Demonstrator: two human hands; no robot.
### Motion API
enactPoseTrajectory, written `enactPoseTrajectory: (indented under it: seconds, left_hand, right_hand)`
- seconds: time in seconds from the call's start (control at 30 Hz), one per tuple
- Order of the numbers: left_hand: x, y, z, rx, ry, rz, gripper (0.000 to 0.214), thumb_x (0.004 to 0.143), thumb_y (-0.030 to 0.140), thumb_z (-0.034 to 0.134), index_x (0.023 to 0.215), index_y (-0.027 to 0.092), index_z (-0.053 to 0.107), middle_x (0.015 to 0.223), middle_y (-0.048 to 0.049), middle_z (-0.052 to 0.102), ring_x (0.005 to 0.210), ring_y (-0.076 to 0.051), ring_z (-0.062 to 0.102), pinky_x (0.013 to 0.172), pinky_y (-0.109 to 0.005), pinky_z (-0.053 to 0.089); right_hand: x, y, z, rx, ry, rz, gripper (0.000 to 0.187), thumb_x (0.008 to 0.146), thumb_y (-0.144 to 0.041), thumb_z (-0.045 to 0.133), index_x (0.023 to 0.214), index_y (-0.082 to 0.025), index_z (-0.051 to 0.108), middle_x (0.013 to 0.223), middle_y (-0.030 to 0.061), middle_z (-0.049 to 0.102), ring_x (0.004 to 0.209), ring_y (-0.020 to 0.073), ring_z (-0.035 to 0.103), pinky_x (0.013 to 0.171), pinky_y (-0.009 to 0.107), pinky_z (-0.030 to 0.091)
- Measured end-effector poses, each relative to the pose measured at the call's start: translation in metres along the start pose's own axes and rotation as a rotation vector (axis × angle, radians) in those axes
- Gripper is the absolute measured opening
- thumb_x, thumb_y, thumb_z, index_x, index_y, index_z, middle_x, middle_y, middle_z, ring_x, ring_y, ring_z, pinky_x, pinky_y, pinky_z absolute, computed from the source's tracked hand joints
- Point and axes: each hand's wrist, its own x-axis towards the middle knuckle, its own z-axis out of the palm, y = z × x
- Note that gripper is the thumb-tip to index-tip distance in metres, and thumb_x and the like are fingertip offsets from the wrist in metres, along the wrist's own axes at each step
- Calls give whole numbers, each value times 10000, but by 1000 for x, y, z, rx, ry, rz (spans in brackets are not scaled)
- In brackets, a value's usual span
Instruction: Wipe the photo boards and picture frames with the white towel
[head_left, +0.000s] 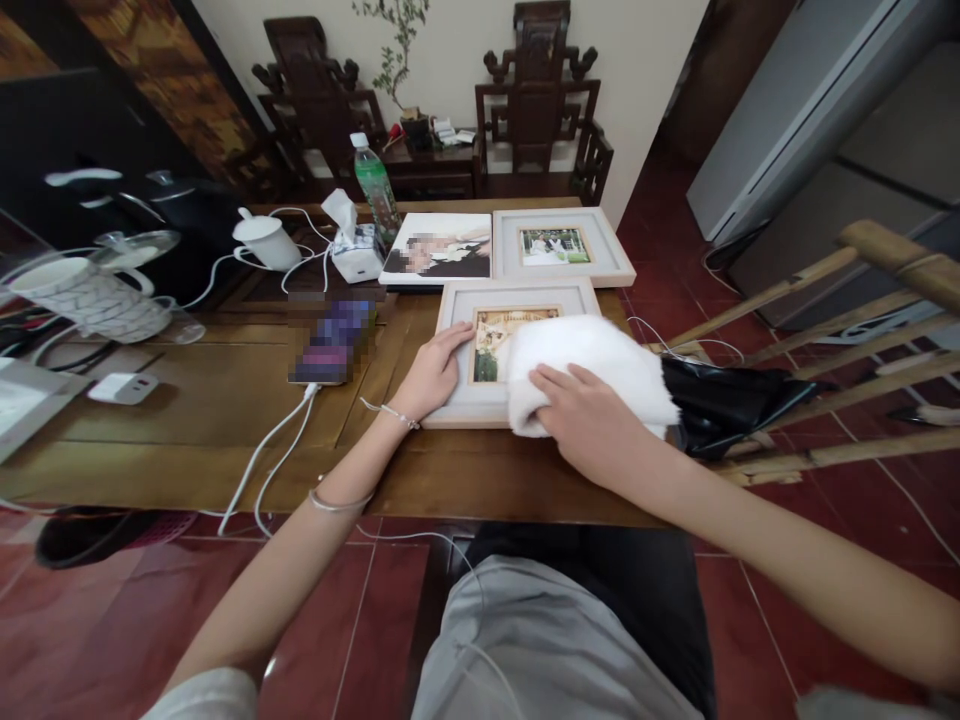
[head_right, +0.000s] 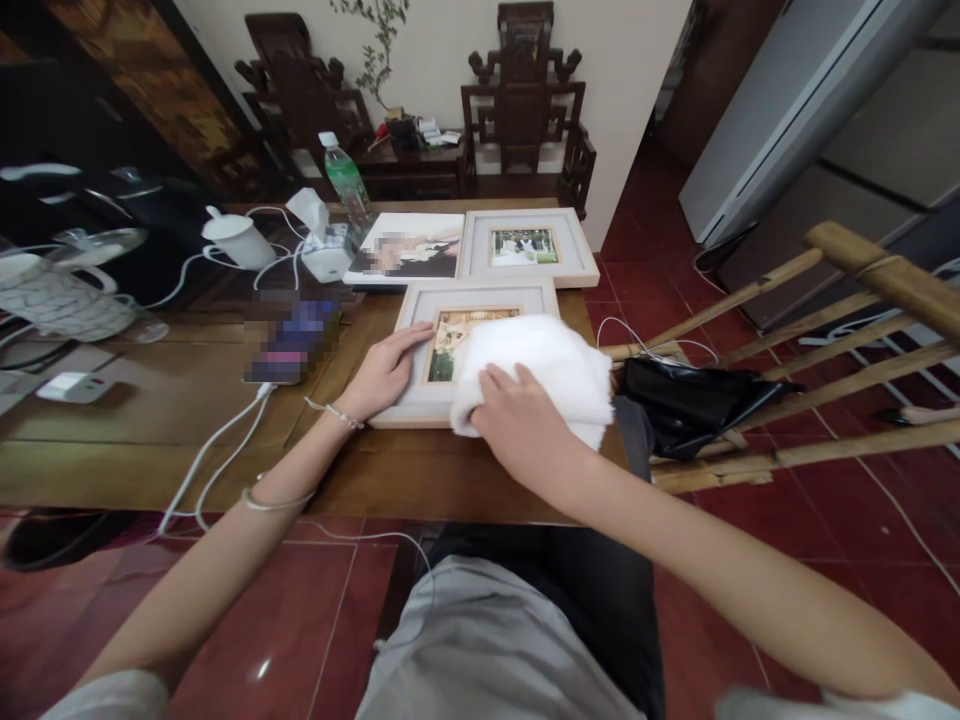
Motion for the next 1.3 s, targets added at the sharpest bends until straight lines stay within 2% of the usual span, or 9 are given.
enactPoseTrajectory:
  seconds: [0.2, 0.33, 0.47, 0.6, 0.8, 0.9, 1.0, 1.13, 1.3]
  left_hand:
    - [1, -1, 2, -26, 3, -4, 523, 805, 24, 413, 1249, 168, 649, 1386, -82, 614, 1341, -223, 525, 1189, -460, 359]
    - [1, -1, 2, -51, 0, 0, 503, 820, 35, 421, 1249, 172, 647, 1393, -85, 608, 1344, -232, 522, 1192, -480, 352]
    - [1, 0, 1, -39, -12, 5, 493, 833, 45, 415, 1253, 168, 643, 1395, -91, 605, 1345, -229, 520, 1189, -479, 355]
    - [1, 0, 1, -36, -22, 6, 483, 846, 53, 412, 1258, 162, 639, 1399, -103, 599, 1345, -233, 519, 1188, -487, 355]
    - [1, -1, 0, -8, -20, 15, 478, 844, 51, 410, 1250, 160, 637, 1392, -94, 606, 1339, -219, 525, 1185, -459, 363]
    - [1, 0, -1, -3, -20, 18, 476, 845, 52, 409, 1253, 151, 635, 1391, -103, 606, 1341, -220, 524, 1186, -448, 364]
    - [1, 1, -2, 3, -16, 7, 469, 862, 65, 400, 1264, 143, 628, 1389, -115, 607, 1336, -224, 529, 1185, -453, 365]
    - [1, 1, -1, -7, -21, 10, 501, 846, 65, 415, 1296, 168, 609, 1401, -93, 600, 1344, -228, 519, 1187, -476, 355]
    - [1, 2, 2, 3, -9, 6, 500, 841, 59, 404, 1289, 141, 610, 1394, -111, 604, 1345, -226, 519, 1187, -468, 356]
  right_hand:
    - [-56, 34, 2, -163, 7, 95, 272, 787, -7, 556, 857, -151, 776, 1334, 175, 631, 1274, 310, 551, 994, 462, 443]
    - [-61, 48, 7, -129, 27, 96, 316, 756, 11, 528, 860, -155, 775, 1367, 140, 616, 1280, 296, 556, 1003, 457, 448]
    - [-37, 65, 13, -123, -1, 129, 319, 768, 0, 522, 913, -123, 778, 1408, 155, 579, 1325, 310, 513, 1032, 454, 429]
    - [-1, 94, 24, -149, -14, 195, 366, 808, -3, 480, 1037, -87, 753, 1458, 170, 527, 1365, 311, 464, 1040, 455, 412]
    - [53, 129, 39, -167, 123, 216, 411, 847, -5, 447, 1151, -92, 708, 1549, 157, 415, 1422, 317, 368, 1105, 499, 313]
    - [71, 124, 44, -168, 84, 220, 409, 855, -8, 433, 1159, -65, 701, 1525, 197, 433, 1389, 329, 397, 1126, 499, 262]
    - [74, 109, 46, -193, 29, 202, 363, 869, -49, 438, 1095, -57, 721, 1425, 231, 514, 1293, 349, 469, 1093, 520, 270]
    - [53, 82, 36, -185, -13, 146, 320, 841, -56, 471, 1009, -106, 738, 1229, 203, 620, 1148, 318, 537, 1007, 459, 332]
    - [9, 43, 4, -54, -162, 61, 293, 829, -41, 468, 928, -115, 734, 1038, 195, 676, 984, 286, 617, 833, 371, 411]
